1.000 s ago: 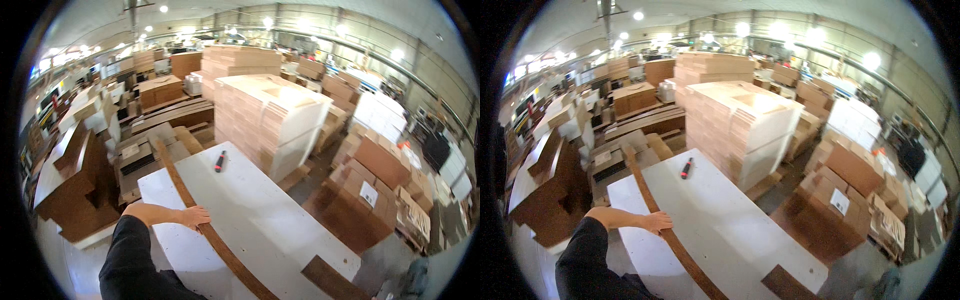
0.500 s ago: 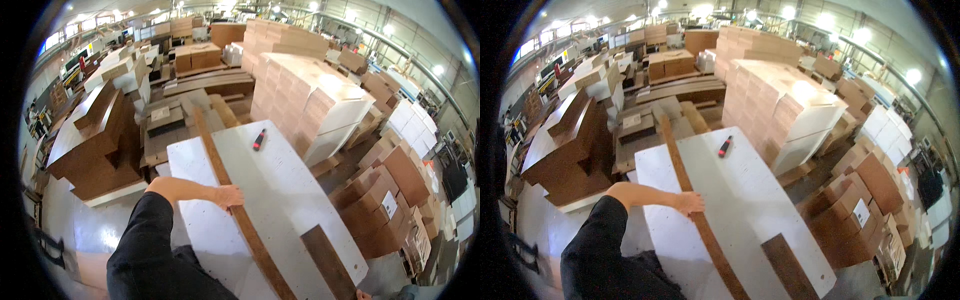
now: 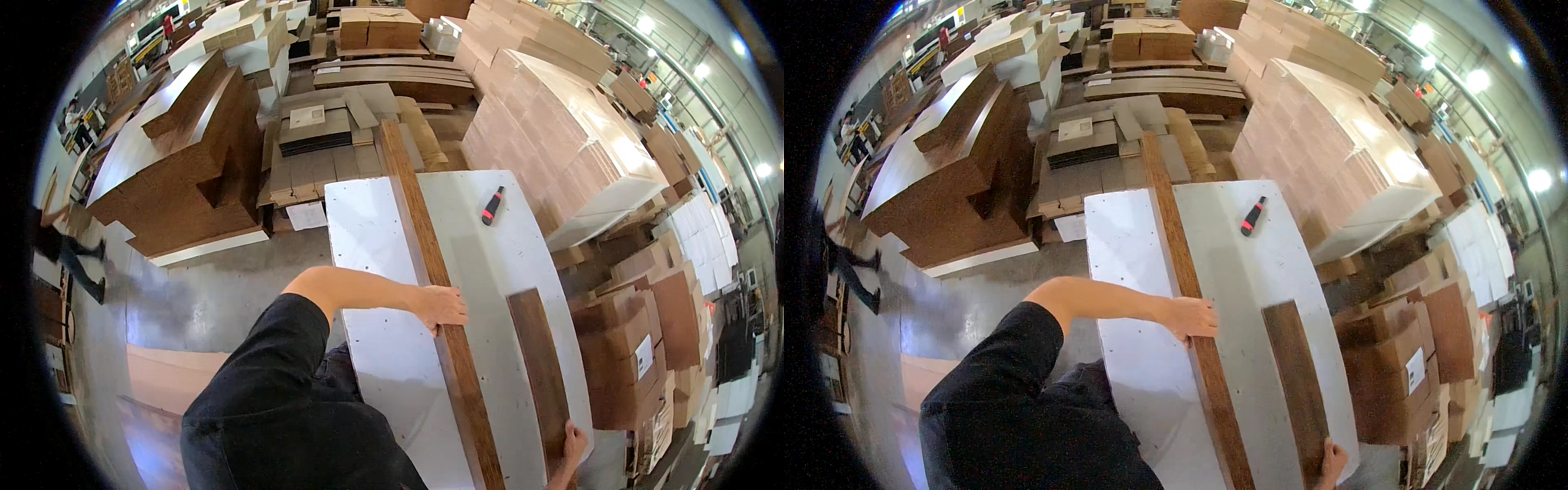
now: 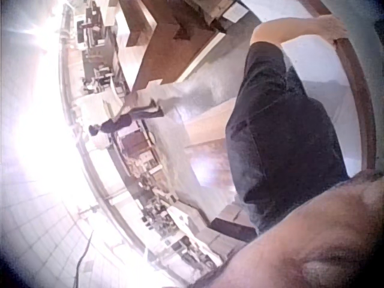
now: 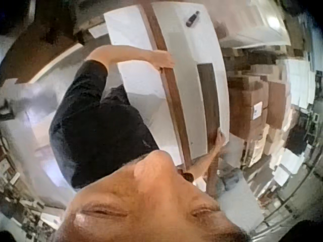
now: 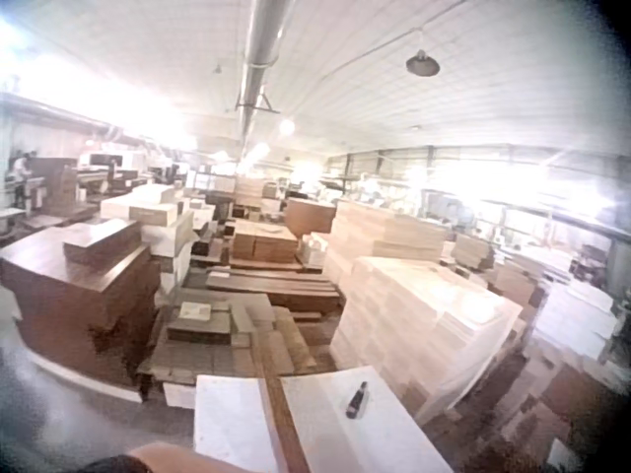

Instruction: The person picks up long wooden planks from a stack and places them onto a white workbench. They repeatedly lift, move, and arrange the planks on the table surface, occasionally stepping back to reveal their bare feet.

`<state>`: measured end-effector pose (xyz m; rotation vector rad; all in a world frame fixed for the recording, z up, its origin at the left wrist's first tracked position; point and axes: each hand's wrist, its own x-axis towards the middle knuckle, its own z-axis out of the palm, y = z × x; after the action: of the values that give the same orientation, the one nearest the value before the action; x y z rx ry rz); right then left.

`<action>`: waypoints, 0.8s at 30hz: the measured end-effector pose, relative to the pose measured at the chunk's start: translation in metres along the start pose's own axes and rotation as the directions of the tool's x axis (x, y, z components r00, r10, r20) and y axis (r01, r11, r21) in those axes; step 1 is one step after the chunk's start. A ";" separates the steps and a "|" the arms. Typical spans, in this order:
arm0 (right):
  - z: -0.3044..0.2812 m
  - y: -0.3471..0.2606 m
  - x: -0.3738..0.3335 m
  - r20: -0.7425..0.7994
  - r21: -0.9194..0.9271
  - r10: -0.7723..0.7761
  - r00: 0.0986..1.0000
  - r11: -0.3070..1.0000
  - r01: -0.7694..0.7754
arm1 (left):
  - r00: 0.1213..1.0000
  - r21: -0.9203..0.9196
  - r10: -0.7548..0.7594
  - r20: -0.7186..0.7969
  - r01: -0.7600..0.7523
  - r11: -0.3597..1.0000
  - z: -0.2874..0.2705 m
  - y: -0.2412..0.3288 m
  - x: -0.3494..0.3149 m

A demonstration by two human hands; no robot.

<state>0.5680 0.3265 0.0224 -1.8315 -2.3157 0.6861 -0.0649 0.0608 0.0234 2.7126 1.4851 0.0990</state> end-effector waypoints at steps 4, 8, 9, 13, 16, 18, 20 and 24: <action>0.071 -0.182 0.031 0.114 0.174 -0.161 0.980 0.975 0.140 | 1.000 0.011 -0.016 -0.010 0.016 1.000 -0.006 0.000 -0.011; 0.122 -0.318 0.066 0.226 0.135 -0.332 0.916 0.942 0.308 | 0.997 -0.004 -0.002 -0.071 0.002 1.000 0.004 -0.004 -0.010; 0.139 -0.345 0.079 0.207 0.172 -0.446 0.871 0.893 0.416 | 0.997 -0.016 -0.014 -0.081 0.012 1.000 0.005 -0.002 -0.008; 0.200 -0.483 0.089 0.147 0.164 -0.711 0.688 0.703 0.692 | 0.995 -0.037 -0.016 -0.103 0.012 0.999 0.007 -0.003 -0.014; 0.230 -0.569 0.064 0.109 0.132 -0.784 0.611 0.621 0.772 | 0.973 0.066 0.036 -0.229 -0.022 0.998 0.007 -0.005 -0.021; 0.249 -0.601 0.059 0.044 0.080 -0.853 0.520 0.522 0.849 | 0.968 0.104 0.035 -0.250 -0.009 0.995 0.007 -0.003 -0.024; 0.259 -0.620 0.056 0.051 0.092 -0.860 0.509 0.511 0.855 | 0.972 0.147 0.056 -0.230 -0.022 0.989 0.002 -0.004 -0.026; 0.271 -0.630 0.055 0.030 0.061 -0.910 0.413 0.414 0.908 | 0.965 0.096 0.079 -0.250 -0.057 0.994 0.014 -0.007 -0.017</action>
<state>-0.1078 0.1957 0.0299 -0.2480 -2.7618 0.5463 -0.0793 0.0500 0.0078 2.9142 1.4863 0.4072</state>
